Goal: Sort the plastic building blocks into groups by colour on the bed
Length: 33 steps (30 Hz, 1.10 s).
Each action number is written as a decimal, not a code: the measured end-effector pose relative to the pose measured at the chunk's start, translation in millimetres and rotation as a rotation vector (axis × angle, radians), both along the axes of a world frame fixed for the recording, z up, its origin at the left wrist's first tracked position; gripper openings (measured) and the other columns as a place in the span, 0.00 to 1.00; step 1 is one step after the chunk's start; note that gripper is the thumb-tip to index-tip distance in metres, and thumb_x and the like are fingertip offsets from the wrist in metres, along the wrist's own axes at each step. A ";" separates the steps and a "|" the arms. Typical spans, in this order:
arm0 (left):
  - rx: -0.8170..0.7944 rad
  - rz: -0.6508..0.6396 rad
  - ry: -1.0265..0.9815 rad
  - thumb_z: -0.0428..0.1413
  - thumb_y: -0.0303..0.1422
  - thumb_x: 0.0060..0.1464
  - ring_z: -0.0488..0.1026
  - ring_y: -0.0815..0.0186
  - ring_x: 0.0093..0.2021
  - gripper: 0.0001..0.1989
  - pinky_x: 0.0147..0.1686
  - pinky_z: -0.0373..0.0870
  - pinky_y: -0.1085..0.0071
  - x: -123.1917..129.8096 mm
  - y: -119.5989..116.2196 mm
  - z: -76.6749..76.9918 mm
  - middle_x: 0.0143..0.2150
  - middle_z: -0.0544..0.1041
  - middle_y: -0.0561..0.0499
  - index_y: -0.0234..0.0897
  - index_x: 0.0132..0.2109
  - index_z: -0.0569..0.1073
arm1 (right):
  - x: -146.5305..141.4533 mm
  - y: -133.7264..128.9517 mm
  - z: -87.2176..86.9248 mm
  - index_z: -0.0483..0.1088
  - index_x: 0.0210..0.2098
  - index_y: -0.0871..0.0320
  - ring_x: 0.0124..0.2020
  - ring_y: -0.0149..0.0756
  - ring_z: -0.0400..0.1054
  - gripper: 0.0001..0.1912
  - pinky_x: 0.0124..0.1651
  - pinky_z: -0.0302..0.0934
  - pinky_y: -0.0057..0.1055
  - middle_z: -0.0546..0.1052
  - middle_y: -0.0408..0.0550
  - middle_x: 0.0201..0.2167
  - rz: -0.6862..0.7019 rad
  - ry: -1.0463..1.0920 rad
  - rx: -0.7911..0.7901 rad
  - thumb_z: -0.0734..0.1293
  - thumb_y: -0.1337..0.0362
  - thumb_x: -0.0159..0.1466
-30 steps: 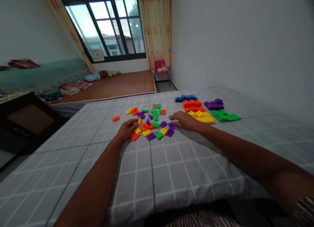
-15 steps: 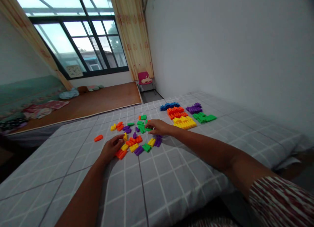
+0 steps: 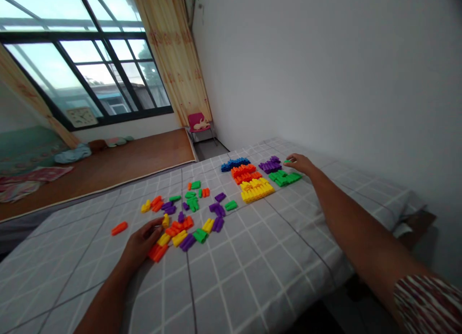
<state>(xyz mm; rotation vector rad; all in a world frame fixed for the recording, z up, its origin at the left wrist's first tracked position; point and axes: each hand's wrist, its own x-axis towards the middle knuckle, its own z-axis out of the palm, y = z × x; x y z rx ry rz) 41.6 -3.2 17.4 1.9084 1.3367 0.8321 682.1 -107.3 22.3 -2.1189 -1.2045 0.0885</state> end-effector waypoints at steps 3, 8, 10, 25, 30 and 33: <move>0.008 0.005 0.024 0.61 0.56 0.39 0.78 0.52 0.45 0.34 0.42 0.77 0.65 0.3 -0.7 1.3 0.46 0.81 0.44 0.38 0.49 0.78 | 6.5 6.2 -8.8 0.76 0.41 0.57 0.43 0.40 0.72 0.18 0.43 0.63 0.31 0.79 0.51 0.41 0.064 -0.154 -0.156 0.71 0.53 0.56; 0.002 0.032 0.042 0.61 0.56 0.38 0.78 0.52 0.45 0.34 0.42 0.77 0.66 3.1 -3.7 3.8 0.45 0.82 0.45 0.38 0.48 0.78 | 11.9 8.0 -17.4 0.78 0.39 0.57 0.43 0.39 0.72 0.17 0.42 0.61 0.29 0.80 0.51 0.41 0.133 -0.227 -0.235 0.62 0.54 0.64; 0.009 0.043 0.044 0.61 0.56 0.38 0.78 0.52 0.44 0.34 0.41 0.77 0.65 3.5 -3.8 3.4 0.44 0.82 0.45 0.38 0.48 0.79 | 16.0 4.7 -21.6 0.79 0.39 0.57 0.43 0.40 0.72 0.17 0.41 0.61 0.29 0.80 0.52 0.42 0.109 -0.274 -0.249 0.60 0.56 0.65; -0.034 0.043 0.036 0.61 0.56 0.38 0.78 0.52 0.45 0.37 0.41 0.77 0.67 5.3 -6.5 3.3 0.45 0.81 0.43 0.35 0.50 0.77 | 14.1 -1.0 -30.9 0.78 0.42 0.55 0.43 0.40 0.73 0.14 0.43 0.63 0.30 0.81 0.49 0.42 0.066 -0.247 -0.235 0.66 0.59 0.60; -0.026 0.029 0.020 0.61 0.56 0.39 0.78 0.53 0.45 0.36 0.41 0.77 0.67 3.5 -4.8 -0.7 0.46 0.81 0.43 0.35 0.51 0.76 | 11.7 2.5 -31.9 0.78 0.42 0.56 0.43 0.40 0.73 0.15 0.43 0.63 0.31 0.81 0.50 0.41 -0.001 -0.219 -0.220 0.67 0.57 0.59; -0.025 0.020 0.036 0.61 0.56 0.40 0.78 0.54 0.44 0.37 0.41 0.76 0.66 2.5 -3.5 -1.6 0.44 0.81 0.43 0.35 0.52 0.76 | 13.3 -1.8 -33.4 0.78 0.40 0.56 0.42 0.40 0.73 0.14 0.41 0.62 0.30 0.81 0.49 0.41 0.025 -0.208 -0.233 0.67 0.57 0.59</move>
